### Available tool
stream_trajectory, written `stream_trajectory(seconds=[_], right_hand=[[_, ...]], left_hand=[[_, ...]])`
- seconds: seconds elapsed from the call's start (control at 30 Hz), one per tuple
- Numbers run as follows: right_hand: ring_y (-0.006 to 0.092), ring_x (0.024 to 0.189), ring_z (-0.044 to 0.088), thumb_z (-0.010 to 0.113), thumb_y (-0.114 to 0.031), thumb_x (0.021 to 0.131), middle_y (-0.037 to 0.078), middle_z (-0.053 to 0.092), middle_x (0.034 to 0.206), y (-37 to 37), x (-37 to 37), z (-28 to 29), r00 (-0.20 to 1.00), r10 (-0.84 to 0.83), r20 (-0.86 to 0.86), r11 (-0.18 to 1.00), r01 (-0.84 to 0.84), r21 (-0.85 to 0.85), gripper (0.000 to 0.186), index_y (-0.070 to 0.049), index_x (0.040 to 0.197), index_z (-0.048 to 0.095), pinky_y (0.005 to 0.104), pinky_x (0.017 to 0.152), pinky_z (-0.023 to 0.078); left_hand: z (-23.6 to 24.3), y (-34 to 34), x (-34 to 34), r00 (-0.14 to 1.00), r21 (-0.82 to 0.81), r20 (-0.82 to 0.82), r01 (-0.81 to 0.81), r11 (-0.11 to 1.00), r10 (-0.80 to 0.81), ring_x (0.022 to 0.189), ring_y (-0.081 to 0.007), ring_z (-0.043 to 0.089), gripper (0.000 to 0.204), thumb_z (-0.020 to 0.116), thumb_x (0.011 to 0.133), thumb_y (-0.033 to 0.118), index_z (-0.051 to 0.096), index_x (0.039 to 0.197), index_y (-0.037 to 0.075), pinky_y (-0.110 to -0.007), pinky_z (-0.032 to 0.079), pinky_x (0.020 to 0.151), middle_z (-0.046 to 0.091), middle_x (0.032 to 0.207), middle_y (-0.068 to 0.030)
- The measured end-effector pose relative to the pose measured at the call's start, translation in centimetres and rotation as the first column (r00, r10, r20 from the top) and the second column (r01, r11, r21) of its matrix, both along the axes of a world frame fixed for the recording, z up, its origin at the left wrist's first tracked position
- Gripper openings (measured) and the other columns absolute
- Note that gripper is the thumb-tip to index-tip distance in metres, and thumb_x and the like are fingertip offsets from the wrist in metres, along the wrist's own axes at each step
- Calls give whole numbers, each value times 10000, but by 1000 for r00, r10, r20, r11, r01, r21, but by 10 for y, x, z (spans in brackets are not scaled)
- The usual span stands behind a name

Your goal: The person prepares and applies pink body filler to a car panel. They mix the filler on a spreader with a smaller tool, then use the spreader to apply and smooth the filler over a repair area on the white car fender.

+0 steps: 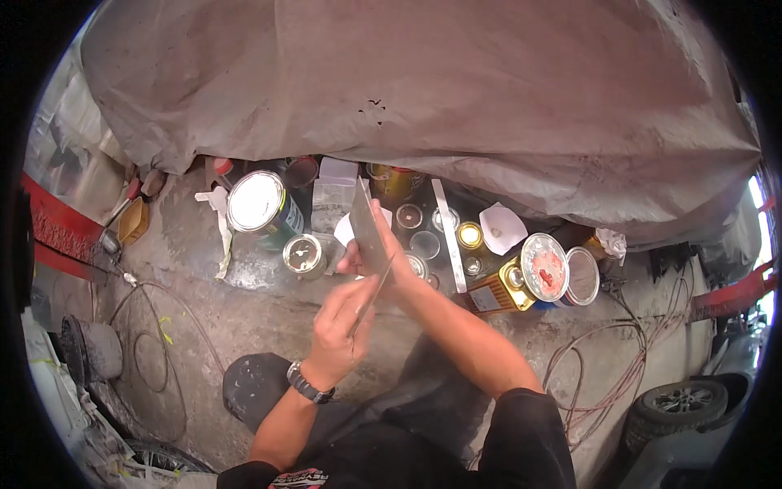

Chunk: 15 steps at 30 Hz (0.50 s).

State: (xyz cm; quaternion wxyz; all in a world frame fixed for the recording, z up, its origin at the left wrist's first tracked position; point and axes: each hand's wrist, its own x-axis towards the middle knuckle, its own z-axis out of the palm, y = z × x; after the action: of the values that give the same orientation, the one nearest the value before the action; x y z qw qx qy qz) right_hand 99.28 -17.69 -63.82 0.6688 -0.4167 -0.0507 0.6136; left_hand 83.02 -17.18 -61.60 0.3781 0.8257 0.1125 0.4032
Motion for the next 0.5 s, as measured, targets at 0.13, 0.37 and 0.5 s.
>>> stream_trajectory(seconds=[0.13, 0.37, 0.5], right_hand=[[135, 922, 611, 499, -640, 976, 10, 625, 951, 2, -12, -23, 984, 70, 165, 998, -68, -17, 616, -139, 1323, 588, 303, 779, 484], [172, 1022, 628, 502, -517, 1017, 74, 622, 1234, -3, -5, -27, 921, 291, 259, 952, -252, -176, 594, -21, 1335, 575, 333, 857, 534], [174, 967, 634, 530, -508, 1007, 80, 650, 1169, -13, -4, -31, 878, 396, 268, 910, -337, -241, 597, -7, 1328, 578, 338, 773, 567]], left_hand=[[-4, 9, 1, 983, -234, 7, -177, 956, 183, 987, -276, 680, 292, 590, 965, 13, 625, 1244, -62, -360, 528, 857, 680, 1102, -188], [-4, 18, -1, 944, -483, 25, -278, 830, 330, 906, -249, 708, 296, 582, 1001, 110, 621, 1196, -110, -360, 538, 798, 715, 1033, -206], [-7, 30, -5, 908, -517, -53, -380, 767, 415, 907, -207, 690, 327, 590, 1010, 160, 624, 1190, -111, -357, 528, 771, 720, 1026, -185]])
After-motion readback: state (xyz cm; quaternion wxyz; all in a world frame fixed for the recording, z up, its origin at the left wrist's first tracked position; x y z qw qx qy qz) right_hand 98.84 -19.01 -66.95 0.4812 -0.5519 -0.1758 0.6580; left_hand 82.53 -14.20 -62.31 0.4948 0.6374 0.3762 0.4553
